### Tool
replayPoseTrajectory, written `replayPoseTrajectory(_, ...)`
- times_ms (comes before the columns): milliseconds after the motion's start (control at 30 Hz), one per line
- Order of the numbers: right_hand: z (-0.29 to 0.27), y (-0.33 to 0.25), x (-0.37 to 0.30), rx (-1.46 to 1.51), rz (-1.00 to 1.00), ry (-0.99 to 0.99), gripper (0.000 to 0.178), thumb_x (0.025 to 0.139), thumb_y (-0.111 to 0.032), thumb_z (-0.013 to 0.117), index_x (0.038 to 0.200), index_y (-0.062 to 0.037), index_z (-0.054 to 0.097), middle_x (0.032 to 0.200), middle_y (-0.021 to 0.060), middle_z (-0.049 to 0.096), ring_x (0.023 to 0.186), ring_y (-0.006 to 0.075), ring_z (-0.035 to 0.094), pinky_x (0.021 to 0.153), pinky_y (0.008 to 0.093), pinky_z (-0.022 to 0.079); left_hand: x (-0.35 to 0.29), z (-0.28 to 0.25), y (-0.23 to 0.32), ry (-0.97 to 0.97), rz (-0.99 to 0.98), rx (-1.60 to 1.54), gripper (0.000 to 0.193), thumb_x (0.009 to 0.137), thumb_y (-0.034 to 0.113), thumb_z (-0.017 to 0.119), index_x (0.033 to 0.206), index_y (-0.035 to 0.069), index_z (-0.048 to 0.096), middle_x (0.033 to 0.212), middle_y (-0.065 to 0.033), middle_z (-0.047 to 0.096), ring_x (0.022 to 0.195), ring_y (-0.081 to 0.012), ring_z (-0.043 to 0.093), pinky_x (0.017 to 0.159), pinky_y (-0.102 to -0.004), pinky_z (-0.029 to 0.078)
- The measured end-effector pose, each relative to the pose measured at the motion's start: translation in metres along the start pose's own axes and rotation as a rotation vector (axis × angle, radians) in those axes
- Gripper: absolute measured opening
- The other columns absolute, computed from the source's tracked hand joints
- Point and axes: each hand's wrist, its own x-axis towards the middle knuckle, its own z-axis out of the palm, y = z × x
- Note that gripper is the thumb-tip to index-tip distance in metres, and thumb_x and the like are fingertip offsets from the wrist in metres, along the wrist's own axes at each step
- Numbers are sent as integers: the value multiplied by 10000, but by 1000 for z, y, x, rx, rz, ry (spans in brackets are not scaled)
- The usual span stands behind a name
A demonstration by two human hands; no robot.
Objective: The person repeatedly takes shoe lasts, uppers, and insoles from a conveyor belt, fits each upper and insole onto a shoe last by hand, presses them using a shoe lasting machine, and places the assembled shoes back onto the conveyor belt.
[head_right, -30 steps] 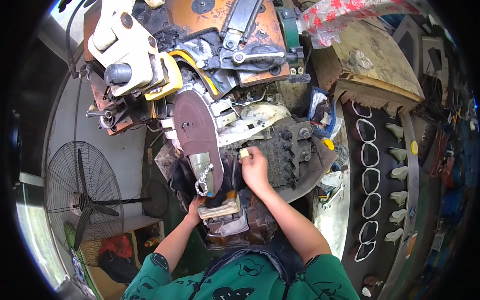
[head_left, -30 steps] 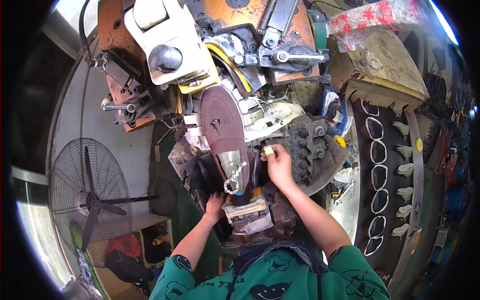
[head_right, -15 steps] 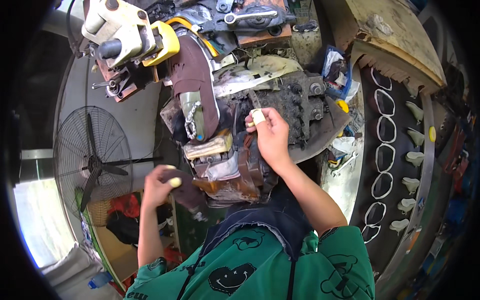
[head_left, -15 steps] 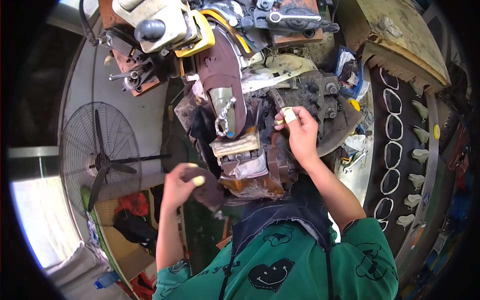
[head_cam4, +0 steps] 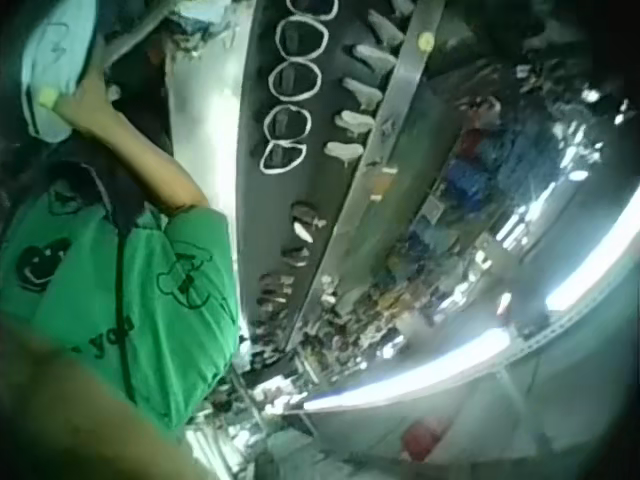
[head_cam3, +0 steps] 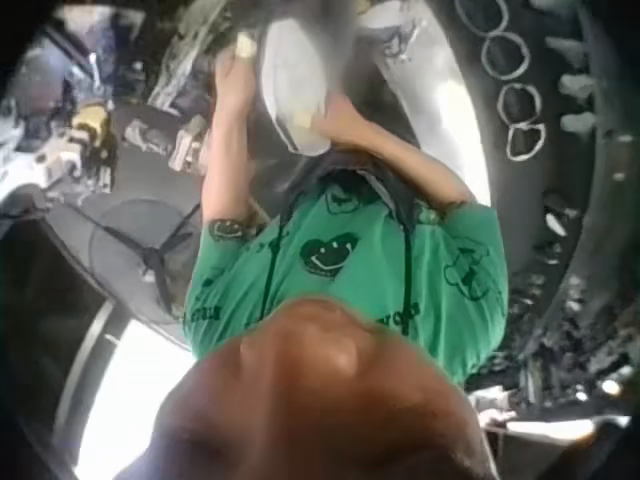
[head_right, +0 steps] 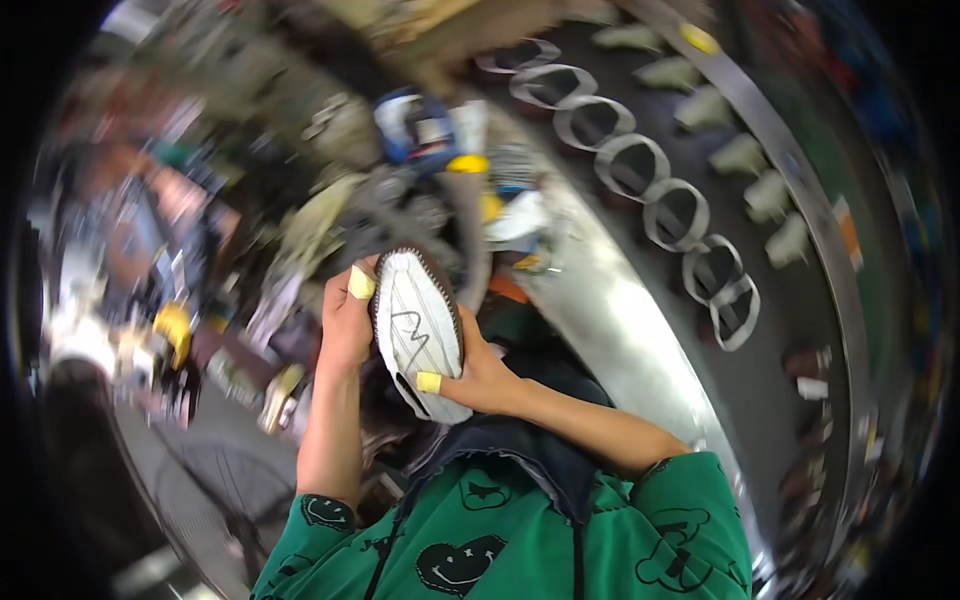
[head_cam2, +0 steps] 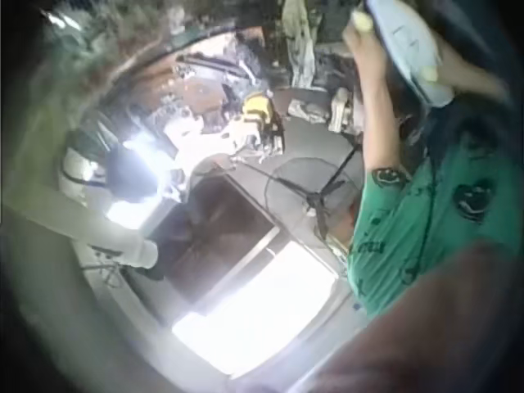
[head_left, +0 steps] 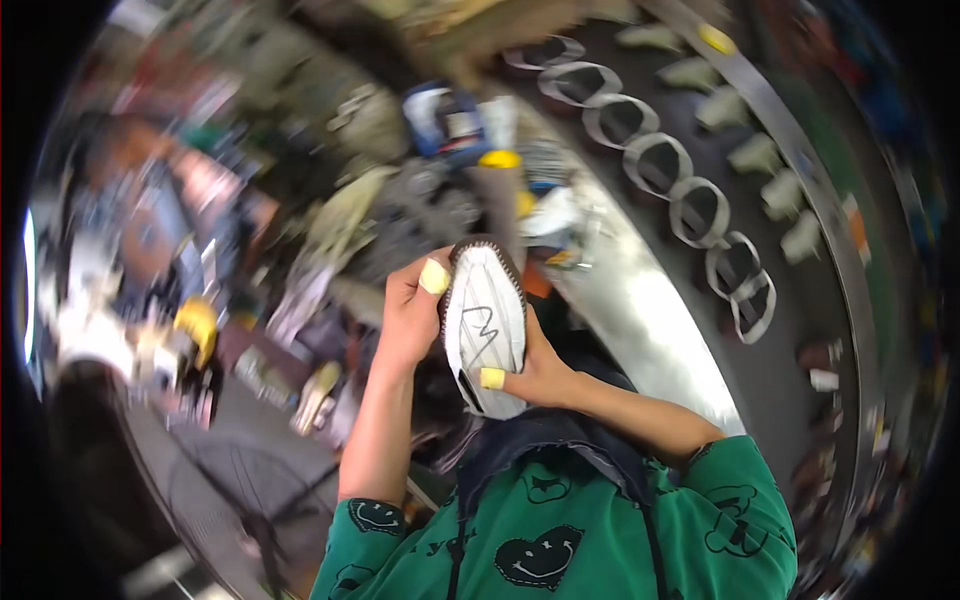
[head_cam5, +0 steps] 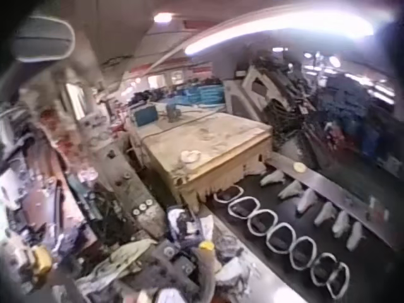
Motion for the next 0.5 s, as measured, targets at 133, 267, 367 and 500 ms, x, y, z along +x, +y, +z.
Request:
replayPoseTrajectory(133,-106,1,-67,-294,-34,417,959,735,-227,759,1441,-22,143,1342,211,423,1260,312,440,1063,390,337,66,138,-24,-463,-45,79,319,828,124,713,1091,-42,642,947,-46,676,854,-104,613,780,-256,495)
replayPoseTrajectory(267,-200,28,-149,-489,88,999,796,764,-206,737,1391,4,295,1286,220,482,1179,302,502,993,388,397,104,300,-87,-690,-44,188,310,825,58,695,1102,-66,626,970,-77,684,858,-113,628,770,-244,501)
replayPoseTrajectory(367,-271,64,-228,-253,220,1583,486,851,-111,656,1261,32,437,1144,189,592,1006,240,600,858,337,478,103,435,-126,-696,-122,65,378,839,31,679,1179,-95,571,1037,-118,672,917,-131,625,814,-246,495)
replayPoseTrajectory(500,-344,75,-312,-266,372,1845,262,866,-74,619,1089,49,560,988,178,659,877,231,643,776,324,507,84,578,-168,-867,-165,-27,455,854,22,663,1245,-134,491,1179,-173,614,1059,-186,597,912,-279,477)
